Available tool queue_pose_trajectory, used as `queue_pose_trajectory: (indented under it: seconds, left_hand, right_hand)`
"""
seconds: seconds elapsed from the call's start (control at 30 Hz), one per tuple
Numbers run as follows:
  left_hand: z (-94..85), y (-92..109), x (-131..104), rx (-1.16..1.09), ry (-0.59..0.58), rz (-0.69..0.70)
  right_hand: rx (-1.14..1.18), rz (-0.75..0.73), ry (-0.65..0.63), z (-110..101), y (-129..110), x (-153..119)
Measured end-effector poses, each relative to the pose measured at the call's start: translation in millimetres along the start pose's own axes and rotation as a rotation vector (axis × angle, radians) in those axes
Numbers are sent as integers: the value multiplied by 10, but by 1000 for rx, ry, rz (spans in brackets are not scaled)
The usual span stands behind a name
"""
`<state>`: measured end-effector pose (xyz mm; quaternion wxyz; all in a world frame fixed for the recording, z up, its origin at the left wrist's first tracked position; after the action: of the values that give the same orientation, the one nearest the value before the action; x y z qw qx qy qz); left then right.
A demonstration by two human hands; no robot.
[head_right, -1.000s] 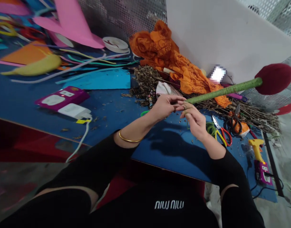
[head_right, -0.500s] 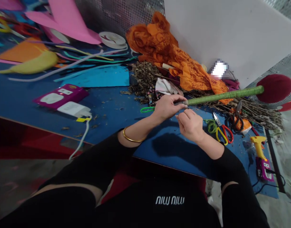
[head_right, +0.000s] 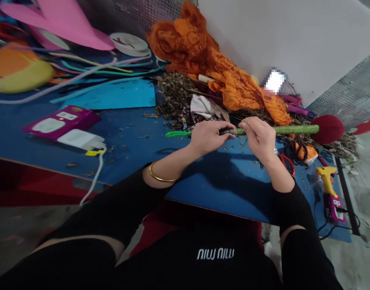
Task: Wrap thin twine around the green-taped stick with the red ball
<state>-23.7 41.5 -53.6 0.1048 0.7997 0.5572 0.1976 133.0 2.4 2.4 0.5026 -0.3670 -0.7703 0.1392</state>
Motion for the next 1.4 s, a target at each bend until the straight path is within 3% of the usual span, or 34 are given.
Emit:
queue_pose_trajectory:
  seconds: [0.13,0.27,0.7,1.17,1.3,1.4]
  left_hand:
    - [-3,29,-15,51,0,25]
    - [25,63,-36,77,-13,54]
    - [60,229,-132,193,99,312]
    - [94,252,-146,282,213,469]
    - [71,178,-101,222,188,410]
    - [-18,66,-36,164,187,324]
  right_hand:
    - [199,131,13,58,111,-10]
    - [259,153,46,58,165,5]
    - [217,306,35,60,437,27]
    - [210,336,30,87,501,2]
    - [378,379,12,-56,447,54]
    - [485,478,72,-377,421,79]
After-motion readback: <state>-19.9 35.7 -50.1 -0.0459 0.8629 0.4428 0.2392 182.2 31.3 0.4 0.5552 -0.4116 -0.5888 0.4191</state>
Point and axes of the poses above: each hand's wrist, its own x-axis towards the middle knuckle, its own z-axis out of the palm, y = z × x, the point moved 7 cm from there along x, towards the middle knuckle, and after that the axes turned 15 degrees about x, right-handed, at the moved point
